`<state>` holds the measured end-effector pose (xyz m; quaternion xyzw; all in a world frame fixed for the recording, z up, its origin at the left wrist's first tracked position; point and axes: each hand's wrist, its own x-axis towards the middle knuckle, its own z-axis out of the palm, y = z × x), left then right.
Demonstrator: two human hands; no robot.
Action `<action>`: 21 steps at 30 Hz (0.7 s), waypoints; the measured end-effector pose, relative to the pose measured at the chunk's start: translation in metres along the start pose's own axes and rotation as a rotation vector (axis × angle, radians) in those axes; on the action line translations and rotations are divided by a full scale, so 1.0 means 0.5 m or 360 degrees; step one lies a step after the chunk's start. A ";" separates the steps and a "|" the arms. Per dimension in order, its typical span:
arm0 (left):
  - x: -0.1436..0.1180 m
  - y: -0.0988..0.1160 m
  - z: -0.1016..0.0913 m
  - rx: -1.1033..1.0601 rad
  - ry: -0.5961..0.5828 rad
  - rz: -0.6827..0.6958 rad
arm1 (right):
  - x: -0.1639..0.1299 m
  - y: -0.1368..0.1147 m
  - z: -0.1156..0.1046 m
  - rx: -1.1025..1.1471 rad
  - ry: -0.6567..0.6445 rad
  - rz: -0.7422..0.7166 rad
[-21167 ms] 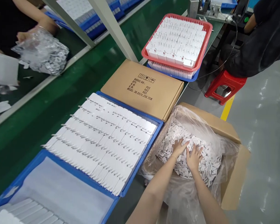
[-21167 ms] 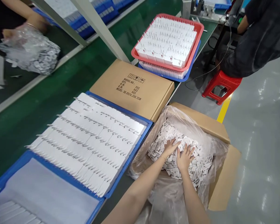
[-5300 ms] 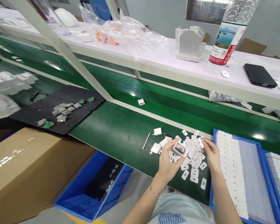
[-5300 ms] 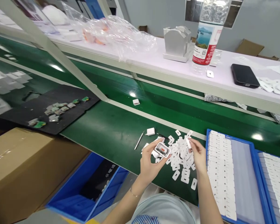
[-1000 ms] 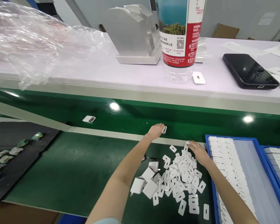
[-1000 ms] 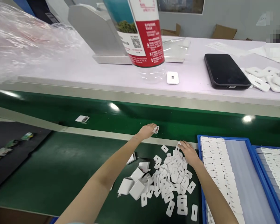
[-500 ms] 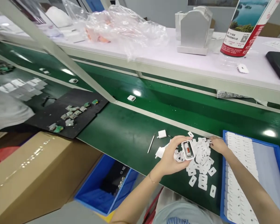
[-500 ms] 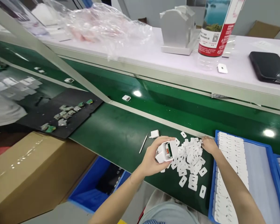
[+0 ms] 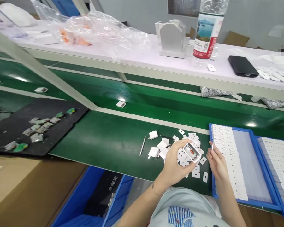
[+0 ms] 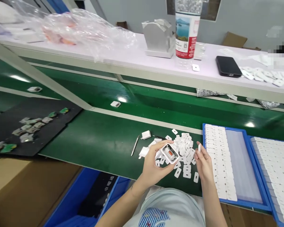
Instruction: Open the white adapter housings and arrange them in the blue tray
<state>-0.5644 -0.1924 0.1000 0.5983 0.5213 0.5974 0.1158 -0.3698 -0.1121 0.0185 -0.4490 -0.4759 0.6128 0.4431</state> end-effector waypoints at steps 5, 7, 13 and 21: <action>-0.005 0.001 0.017 0.0305 -0.0094 0.0313 | -0.117 -0.128 0.019 -0.0459 -0.0096 -0.0226; -0.008 0.003 0.022 0.0389 -0.0097 0.0429 | -0.142 -0.168 0.032 -0.0724 -0.0289 -0.0280; -0.019 0.019 0.028 0.0531 -0.0125 0.0426 | -0.150 -0.209 0.060 -0.0981 -0.0596 -0.0242; -0.035 0.006 0.030 0.0739 -0.0066 0.0871 | -0.152 -0.216 0.069 -0.0912 -0.0590 -0.0062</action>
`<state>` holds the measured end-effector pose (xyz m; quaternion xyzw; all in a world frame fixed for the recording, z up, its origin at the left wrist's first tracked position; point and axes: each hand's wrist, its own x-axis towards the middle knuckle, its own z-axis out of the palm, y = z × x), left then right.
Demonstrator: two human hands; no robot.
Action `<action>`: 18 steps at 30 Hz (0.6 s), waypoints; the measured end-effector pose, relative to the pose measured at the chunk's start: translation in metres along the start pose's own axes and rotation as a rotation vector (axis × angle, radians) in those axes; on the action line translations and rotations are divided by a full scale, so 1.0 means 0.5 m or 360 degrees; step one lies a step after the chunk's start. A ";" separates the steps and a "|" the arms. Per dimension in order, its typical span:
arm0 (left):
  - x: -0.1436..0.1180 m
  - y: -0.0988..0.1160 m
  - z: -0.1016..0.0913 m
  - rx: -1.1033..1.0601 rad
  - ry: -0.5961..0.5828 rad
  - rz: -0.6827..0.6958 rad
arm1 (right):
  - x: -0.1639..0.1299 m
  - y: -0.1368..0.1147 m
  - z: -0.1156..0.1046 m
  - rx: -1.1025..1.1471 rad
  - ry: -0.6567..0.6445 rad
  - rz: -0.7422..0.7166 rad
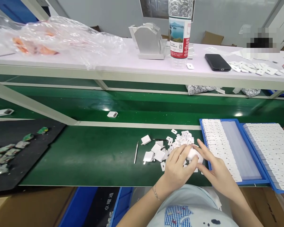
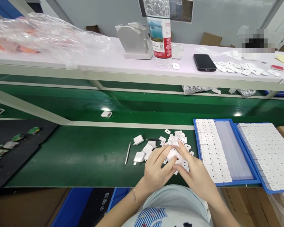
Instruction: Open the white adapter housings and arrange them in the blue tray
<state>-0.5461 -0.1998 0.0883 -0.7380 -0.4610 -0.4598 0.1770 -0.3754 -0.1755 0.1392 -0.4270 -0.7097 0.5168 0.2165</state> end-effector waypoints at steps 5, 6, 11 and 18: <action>0.002 -0.005 0.015 0.0015 0.0136 -0.0011 | 0.019 0.033 0.016 0.0521 0.0118 0.0142; 0.002 -0.004 0.020 0.0013 0.0167 -0.0026 | 0.024 0.042 0.022 0.0616 0.0138 0.0141; -0.003 -0.003 0.029 -0.0389 0.0119 -0.0100 | 0.029 0.070 0.041 0.0834 0.0313 0.0009; -0.002 -0.023 -0.004 -0.1840 -0.0502 -0.1334 | 0.001 0.060 0.015 0.0328 0.0452 -0.0135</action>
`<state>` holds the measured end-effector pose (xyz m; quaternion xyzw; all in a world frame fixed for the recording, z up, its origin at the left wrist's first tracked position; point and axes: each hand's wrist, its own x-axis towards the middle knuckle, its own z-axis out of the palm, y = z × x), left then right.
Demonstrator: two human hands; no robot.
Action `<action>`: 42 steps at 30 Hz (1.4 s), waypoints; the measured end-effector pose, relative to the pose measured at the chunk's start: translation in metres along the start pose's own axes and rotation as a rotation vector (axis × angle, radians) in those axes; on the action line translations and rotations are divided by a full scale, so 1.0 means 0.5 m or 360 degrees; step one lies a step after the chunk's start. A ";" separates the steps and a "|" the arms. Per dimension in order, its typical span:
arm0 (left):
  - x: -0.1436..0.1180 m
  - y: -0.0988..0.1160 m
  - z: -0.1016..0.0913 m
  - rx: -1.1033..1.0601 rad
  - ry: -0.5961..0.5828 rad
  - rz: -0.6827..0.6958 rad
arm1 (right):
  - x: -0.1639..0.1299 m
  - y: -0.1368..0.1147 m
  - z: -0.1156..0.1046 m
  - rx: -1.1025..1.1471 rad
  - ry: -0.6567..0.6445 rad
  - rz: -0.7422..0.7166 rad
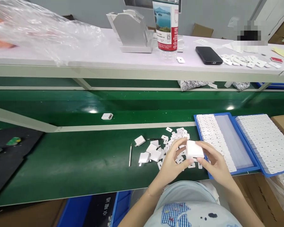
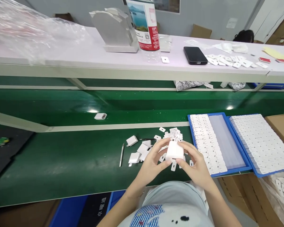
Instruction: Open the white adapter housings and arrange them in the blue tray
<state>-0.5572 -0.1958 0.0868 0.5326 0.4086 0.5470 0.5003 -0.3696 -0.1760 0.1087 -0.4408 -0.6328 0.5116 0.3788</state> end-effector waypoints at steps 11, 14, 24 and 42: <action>0.003 0.014 0.033 -0.0522 0.0147 0.0007 | -0.015 -0.003 0.033 -0.0258 0.0060 -0.0606; -0.001 0.022 0.040 -0.0531 0.0159 0.0022 | -0.011 -0.012 0.044 -0.0199 0.0142 -0.0721; 0.010 -0.027 0.056 -0.0135 0.0006 0.0021 | -0.023 0.034 -0.021 0.0290 0.0002 -0.0228; -0.030 -0.255 0.034 0.1618 -0.0441 -0.0264 | -0.181 0.474 -0.462 -0.0447 0.0778 0.0645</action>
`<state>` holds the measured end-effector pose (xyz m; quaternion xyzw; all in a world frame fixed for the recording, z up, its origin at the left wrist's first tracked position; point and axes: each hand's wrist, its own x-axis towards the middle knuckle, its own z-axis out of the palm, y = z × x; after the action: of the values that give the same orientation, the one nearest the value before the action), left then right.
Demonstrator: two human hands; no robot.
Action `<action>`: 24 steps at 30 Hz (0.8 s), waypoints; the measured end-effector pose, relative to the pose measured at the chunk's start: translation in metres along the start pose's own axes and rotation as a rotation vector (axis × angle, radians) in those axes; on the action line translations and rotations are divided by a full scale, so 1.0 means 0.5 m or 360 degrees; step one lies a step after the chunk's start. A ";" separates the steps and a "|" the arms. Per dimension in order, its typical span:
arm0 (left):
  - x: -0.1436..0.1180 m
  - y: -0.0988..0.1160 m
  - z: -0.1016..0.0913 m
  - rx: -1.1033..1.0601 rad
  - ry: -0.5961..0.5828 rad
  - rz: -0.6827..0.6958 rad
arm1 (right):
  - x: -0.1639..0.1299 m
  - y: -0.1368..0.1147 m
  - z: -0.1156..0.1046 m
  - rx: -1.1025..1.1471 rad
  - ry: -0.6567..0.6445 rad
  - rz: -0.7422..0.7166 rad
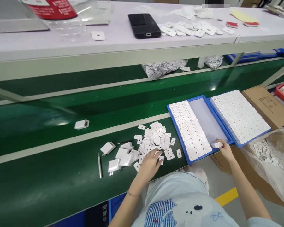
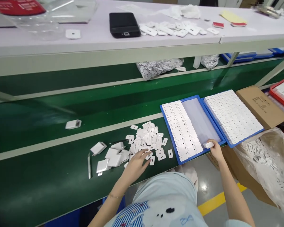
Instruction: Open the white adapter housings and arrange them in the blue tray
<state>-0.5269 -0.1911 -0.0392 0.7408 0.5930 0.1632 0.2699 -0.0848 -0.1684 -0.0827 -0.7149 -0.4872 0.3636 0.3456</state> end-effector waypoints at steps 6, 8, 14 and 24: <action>-0.093 -0.049 0.039 0.0085 0.0297 -0.0463 | -0.005 0.022 0.011 -0.0449 -0.0196 -0.0264; -0.122 -0.060 0.041 0.0136 0.0526 -0.0666 | -0.014 -0.002 0.005 -0.0577 -0.0117 -0.0407; -0.166 -0.128 0.002 0.0163 0.0997 -0.1104 | -0.070 -0.110 0.157 -0.0788 -0.0325 -0.1039; -0.085 -0.164 -0.051 -0.0651 0.0942 -0.1130 | -0.119 -0.132 0.404 -0.1252 -0.0563 -0.1306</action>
<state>-0.6162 -0.2148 -0.0642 0.3474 0.8153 0.3773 0.2687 -0.3026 -0.1779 -0.1160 -0.4712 -0.8719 0.1061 0.0806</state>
